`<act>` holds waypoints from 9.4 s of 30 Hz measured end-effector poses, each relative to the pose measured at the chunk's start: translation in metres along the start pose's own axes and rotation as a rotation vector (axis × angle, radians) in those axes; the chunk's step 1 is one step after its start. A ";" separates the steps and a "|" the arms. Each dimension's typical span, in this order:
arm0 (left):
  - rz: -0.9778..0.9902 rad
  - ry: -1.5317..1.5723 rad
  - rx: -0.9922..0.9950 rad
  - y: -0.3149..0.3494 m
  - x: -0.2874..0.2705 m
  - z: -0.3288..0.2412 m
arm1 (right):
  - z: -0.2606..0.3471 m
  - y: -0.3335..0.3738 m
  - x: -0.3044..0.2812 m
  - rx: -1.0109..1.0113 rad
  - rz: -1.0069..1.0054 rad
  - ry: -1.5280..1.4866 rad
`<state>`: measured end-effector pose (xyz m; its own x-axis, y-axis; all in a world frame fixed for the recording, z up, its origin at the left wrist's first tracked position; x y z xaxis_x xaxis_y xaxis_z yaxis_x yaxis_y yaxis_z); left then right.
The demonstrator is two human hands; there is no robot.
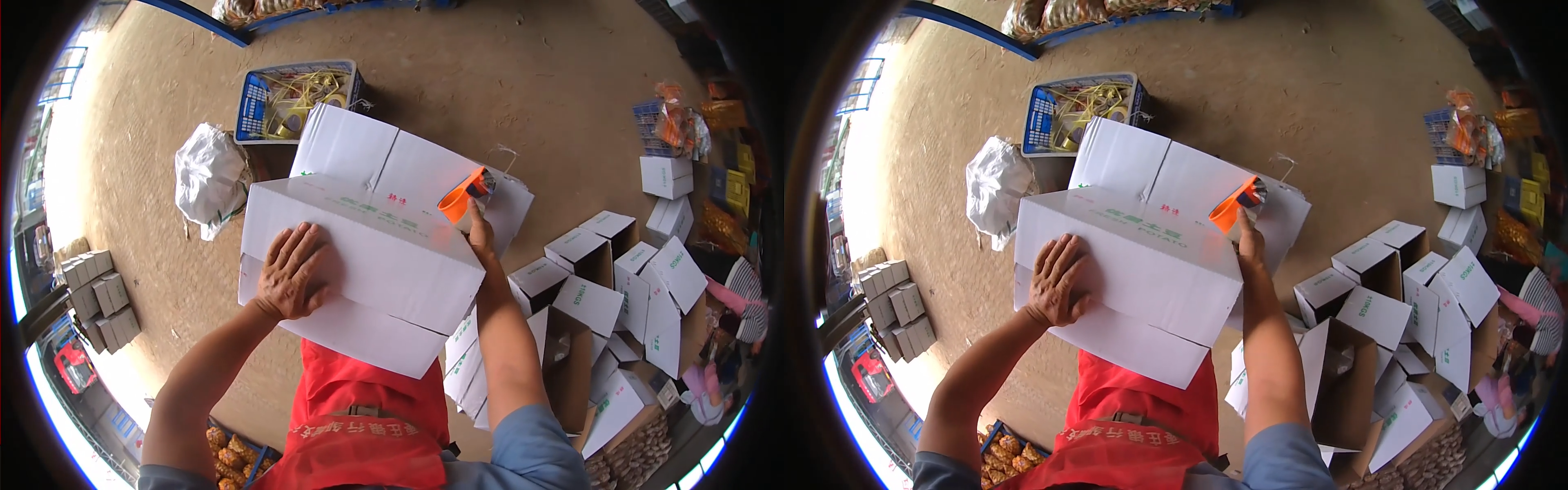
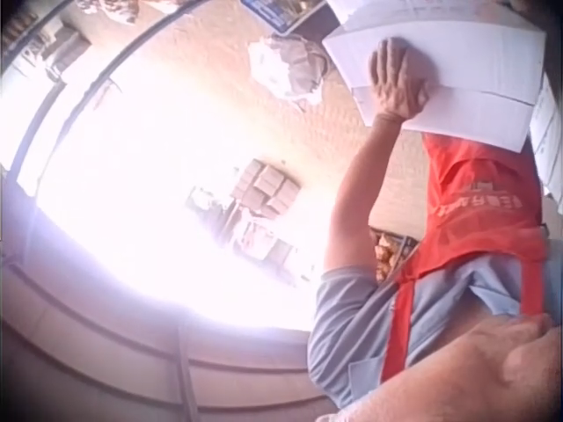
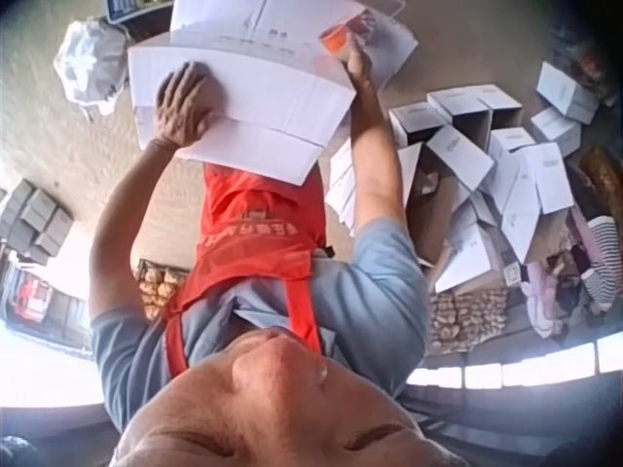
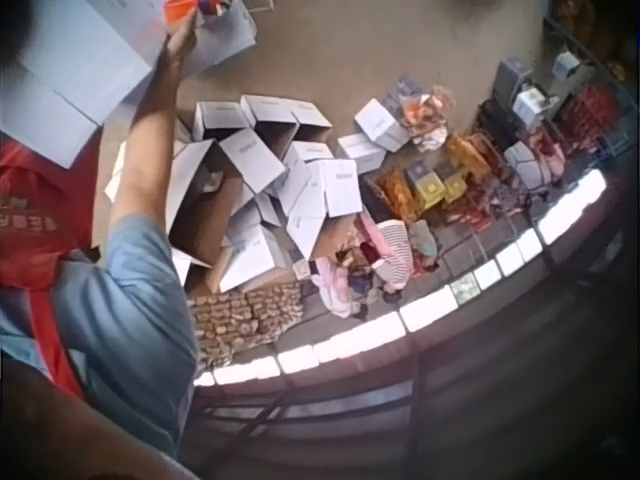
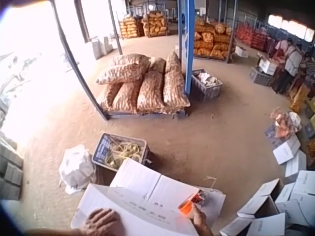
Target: Assemble and tape cardboard boxes in a warehouse environment.
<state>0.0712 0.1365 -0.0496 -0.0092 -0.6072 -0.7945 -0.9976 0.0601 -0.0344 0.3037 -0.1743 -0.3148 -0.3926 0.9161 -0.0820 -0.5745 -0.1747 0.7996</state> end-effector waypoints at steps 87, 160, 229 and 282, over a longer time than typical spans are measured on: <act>0.343 1.600 -0.560 -0.005 0.005 -0.085 | 0.083 0.330 0.110 -0.178 0.276 -0.610; -0.204 0.005 -0.152 0.065 -0.014 -0.014 | 0.123 0.287 0.136 -0.431 0.597 0.547; -0.291 0.167 -0.160 0.074 -0.013 -0.004 | 0.111 0.289 0.208 -0.548 0.481 0.217; -0.469 0.782 -0.481 0.070 -0.042 -0.052 | 0.104 0.298 0.165 -0.580 0.511 0.454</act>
<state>-0.0022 0.1253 0.0127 0.5171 -0.8442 -0.1408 -0.8330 -0.5342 0.1437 0.1425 -0.0379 -0.0282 -0.8754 0.4670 -0.1247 -0.4763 -0.7897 0.3866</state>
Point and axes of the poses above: each hand's wrist, its own y-axis away from the middle knuckle, its own x-axis out of the palm, z = x × y, the point moved 4 cm from there along -y, towards the middle knuckle, and after that the axes turned 15 degrees about y, right-handed, at the moved point
